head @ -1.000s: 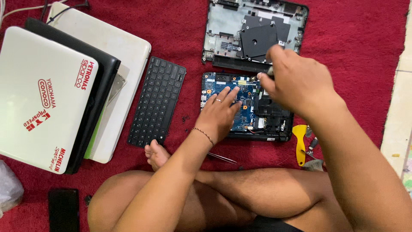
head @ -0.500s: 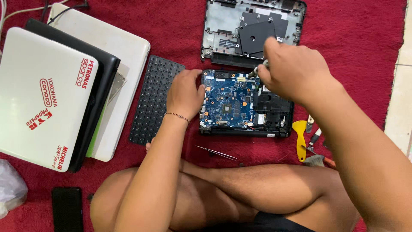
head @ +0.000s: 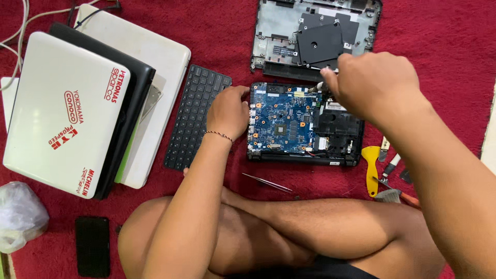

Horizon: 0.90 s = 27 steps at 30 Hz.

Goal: The person is repairing a disassembled laptop while sitting on the floor. They use tweezers to adjust small components on the motherboard and a screwdriver to tighten screws, then place a metal shield over the board.

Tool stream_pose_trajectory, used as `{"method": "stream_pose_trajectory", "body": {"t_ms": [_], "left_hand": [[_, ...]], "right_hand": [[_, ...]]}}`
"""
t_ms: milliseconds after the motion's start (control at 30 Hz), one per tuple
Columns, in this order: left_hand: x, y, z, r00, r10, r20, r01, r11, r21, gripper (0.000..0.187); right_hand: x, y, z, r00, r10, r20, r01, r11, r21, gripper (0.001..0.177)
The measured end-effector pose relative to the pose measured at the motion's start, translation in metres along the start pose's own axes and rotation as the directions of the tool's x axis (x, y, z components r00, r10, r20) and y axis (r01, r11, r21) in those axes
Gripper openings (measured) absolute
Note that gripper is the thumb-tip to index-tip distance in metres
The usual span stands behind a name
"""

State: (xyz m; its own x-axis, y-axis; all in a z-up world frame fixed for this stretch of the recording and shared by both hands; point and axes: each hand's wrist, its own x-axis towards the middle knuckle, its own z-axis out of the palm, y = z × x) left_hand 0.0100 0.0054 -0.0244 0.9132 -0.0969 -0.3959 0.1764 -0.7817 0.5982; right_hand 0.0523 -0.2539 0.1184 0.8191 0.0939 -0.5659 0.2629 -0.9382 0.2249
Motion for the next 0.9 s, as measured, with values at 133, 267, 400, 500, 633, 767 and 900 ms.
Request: {"method": "stream_pose_trajectory", "body": {"t_ms": [133,267,400,500,633,767,900], "left_hand": [[-0.005,0.004,-0.007,1.000,-0.007,0.021,0.007,1.000,0.010,0.043],[-0.006,-0.002,-0.002,0.993,-0.045,0.109,0.039,0.998,0.058,0.044],[-0.001,-0.006,0.003,0.995,-0.016,0.095,0.010,0.998,0.067,0.041],[-0.001,-0.003,0.002,0.994,-0.037,0.099,0.030,0.997,0.070,0.043],[-0.003,0.002,-0.003,0.992,-0.068,0.108,0.062,0.997,0.056,0.041],[0.000,-0.003,0.003,0.995,-0.049,0.087,0.043,0.997,0.063,0.040],[0.002,-0.005,0.005,0.996,-0.042,0.077,0.036,0.997,0.075,0.028]], "right_hand": [[-0.004,0.000,-0.005,0.999,-0.012,-0.035,0.014,0.998,0.066,0.050],[-0.003,-0.002,-0.001,0.999,0.030,-0.026,-0.029,0.999,0.033,0.065],[-0.007,-0.003,0.000,0.999,0.005,-0.043,0.003,0.985,0.172,0.037],[-0.010,-0.007,-0.005,0.996,0.082,-0.032,-0.080,0.996,0.044,0.065],[-0.010,-0.011,-0.005,0.998,0.069,0.007,-0.069,0.991,0.112,0.049],[-0.014,-0.017,-0.017,0.998,0.057,0.033,-0.062,0.977,0.203,0.054],[-0.010,-0.019,-0.016,0.998,0.054,0.019,-0.055,0.995,0.078,0.053]]}}
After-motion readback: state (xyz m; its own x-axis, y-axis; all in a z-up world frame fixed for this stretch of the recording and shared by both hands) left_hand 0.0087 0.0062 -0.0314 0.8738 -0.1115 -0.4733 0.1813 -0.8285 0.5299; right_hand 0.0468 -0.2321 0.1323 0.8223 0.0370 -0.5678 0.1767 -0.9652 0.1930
